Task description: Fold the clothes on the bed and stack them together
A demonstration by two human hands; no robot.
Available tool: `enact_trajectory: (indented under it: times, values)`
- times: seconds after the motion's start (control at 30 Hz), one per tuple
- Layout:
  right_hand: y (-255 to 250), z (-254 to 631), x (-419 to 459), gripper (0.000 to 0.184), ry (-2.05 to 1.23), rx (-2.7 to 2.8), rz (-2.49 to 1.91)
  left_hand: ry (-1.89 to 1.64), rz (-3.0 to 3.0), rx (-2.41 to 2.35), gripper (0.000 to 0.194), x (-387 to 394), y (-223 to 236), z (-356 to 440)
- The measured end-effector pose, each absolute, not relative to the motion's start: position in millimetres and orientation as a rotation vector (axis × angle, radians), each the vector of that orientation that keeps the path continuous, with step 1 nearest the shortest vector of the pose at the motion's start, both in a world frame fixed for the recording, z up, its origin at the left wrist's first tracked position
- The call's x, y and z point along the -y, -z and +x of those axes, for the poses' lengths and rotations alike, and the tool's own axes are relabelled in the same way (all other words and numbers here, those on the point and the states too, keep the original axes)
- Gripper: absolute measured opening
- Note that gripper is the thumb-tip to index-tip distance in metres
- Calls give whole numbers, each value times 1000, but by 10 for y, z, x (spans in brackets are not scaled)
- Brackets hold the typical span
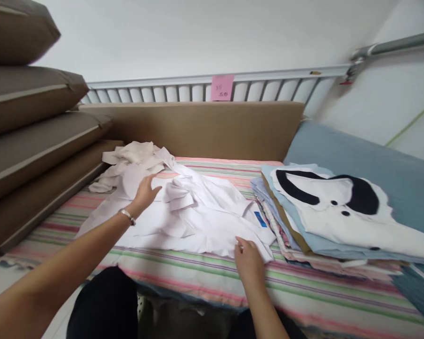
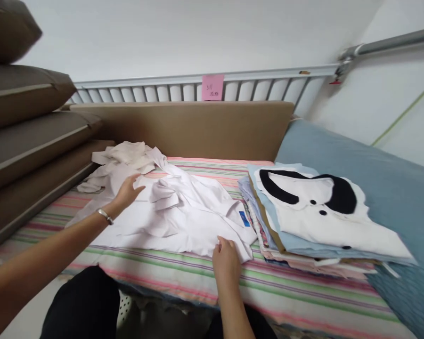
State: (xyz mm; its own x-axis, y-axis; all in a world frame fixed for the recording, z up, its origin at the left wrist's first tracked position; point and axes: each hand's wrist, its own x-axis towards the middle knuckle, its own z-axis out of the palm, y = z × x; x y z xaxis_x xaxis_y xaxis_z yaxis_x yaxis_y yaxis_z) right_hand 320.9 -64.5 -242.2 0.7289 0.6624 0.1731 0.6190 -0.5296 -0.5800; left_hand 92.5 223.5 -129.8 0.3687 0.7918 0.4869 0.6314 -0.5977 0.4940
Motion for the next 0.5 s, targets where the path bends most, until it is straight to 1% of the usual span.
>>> enact_trajectory:
  times: [0.07,0.13,0.2,0.23,0.3,0.4,0.5]
  values:
    - [2430,3209,650,36,-72,987,-2300,-927,2537,-1149,33,-1882,1564,647]
    - [2407,3167,653,36,-18,1049,-2238,-759,2640,-860,26,-1439,1825,391]
    - [2376,3071,649,34,54,1187,-2104,-569,2710,-590,30,-1024,2042,217]
    - [2368,3008,644,33,72,1283,-2023,-521,2726,-541,33,-866,2124,169]
    - [2383,2880,637,29,52,1479,-1907,-478,2745,-561,36,-696,2227,140]
    - [2477,2785,640,27,-27,1619,-1901,-381,2730,-672,40,-793,2251,157]
    - [2580,2842,662,35,-90,1544,-1950,-296,2664,-921,40,-1074,2201,121]
